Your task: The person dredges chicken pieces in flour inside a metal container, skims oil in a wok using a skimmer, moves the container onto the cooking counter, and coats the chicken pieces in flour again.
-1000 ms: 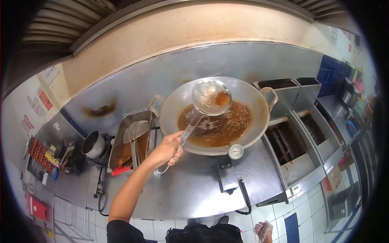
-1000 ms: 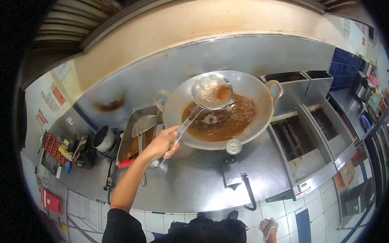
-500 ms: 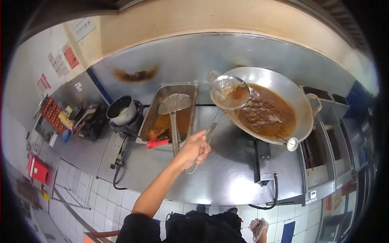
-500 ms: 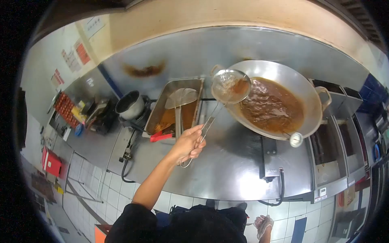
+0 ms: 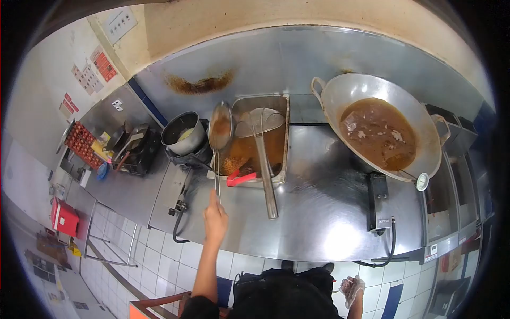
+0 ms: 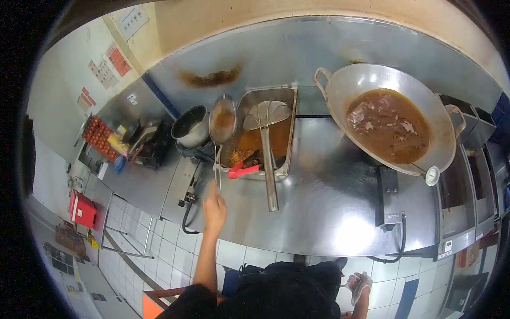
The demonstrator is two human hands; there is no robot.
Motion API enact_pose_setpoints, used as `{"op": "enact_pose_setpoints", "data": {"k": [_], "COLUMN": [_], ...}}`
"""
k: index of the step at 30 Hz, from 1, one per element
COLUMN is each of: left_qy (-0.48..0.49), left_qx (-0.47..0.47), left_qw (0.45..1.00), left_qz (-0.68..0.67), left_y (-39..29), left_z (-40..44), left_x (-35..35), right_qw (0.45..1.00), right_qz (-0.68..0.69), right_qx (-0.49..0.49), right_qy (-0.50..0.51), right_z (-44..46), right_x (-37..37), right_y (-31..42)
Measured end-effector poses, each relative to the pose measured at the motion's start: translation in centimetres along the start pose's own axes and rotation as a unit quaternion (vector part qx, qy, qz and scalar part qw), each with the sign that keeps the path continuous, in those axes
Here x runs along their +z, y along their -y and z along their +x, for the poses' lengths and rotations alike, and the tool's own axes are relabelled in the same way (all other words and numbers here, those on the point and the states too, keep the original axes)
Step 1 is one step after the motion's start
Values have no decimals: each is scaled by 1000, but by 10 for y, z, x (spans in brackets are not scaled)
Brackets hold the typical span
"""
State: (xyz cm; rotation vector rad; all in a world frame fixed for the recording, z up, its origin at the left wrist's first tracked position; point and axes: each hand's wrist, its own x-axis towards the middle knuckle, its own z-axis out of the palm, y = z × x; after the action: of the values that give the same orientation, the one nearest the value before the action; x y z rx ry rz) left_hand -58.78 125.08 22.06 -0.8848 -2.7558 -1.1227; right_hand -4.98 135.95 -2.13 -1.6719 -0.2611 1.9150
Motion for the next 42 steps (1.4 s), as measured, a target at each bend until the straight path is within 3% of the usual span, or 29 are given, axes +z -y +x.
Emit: {"op": "enact_pose_setpoints", "data": {"k": [5, 16, 18, 20, 22, 24, 26, 27, 28, 29, 31, 35, 38, 42], "left_qy": [9, -4, -49, -22, 46, 31, -55, -24, 7, 12, 130, 265, 237, 258], "left_qx": [14, 34, 28, 25, -2, 44, 104, 58, 7, 13, -70, 125, 269, 312], "left_qw": [996, 992, 995, 994, 989, 997, 993, 993, 981, 980, 943, 937, 933, 902], "left_qz": [93, 124, 78, 101, 138, 58, -8, -102, -193, -196, -299, -191, 1, 148], "left_y": [85, 87, 77, 107, 94, 81, 75, 68, 56, 17, -88, -204, -275, -349], "left_z": [-24, -26, -32, -34, -27, -22, -13, -3, 2, 1, 7, 57, 95, 127], "left_x": [55, 52, 44, 57, 50, 44, 47, 39, 27, 9, -28, -26, 17, 65], "right_qw": [1000, 1000, 999, 999, 998, 997, 998, 999, 998, 999, 999, 1000, 997, 995], "right_qz": [-11, -21, -36, -26, -64, -71, -55, -53, -54, -47, -45, 15, 48, 43], "right_qx": [15, 17, 10, -4, 4, 19, 4, 4, 5, 2, 6, 15, 60, 70], "right_qy": [6, 4, 6, 20, 5, -1, -3, -8, -11, -13, -11, -13, -26, -59], "right_z": [-4, -1, -3, -11, 1, 4, 0, 2, 2, 2, 1, 3, 27, 37], "right_x": [16, 18, 12, 10, 2, 0, -3, -6, -9, -14, -22, -45, -79, -124], "right_y": [-1, 5, 3, 4, 5, 15, 22, 25, 28, 32, 39, 59, 69, 87]}}
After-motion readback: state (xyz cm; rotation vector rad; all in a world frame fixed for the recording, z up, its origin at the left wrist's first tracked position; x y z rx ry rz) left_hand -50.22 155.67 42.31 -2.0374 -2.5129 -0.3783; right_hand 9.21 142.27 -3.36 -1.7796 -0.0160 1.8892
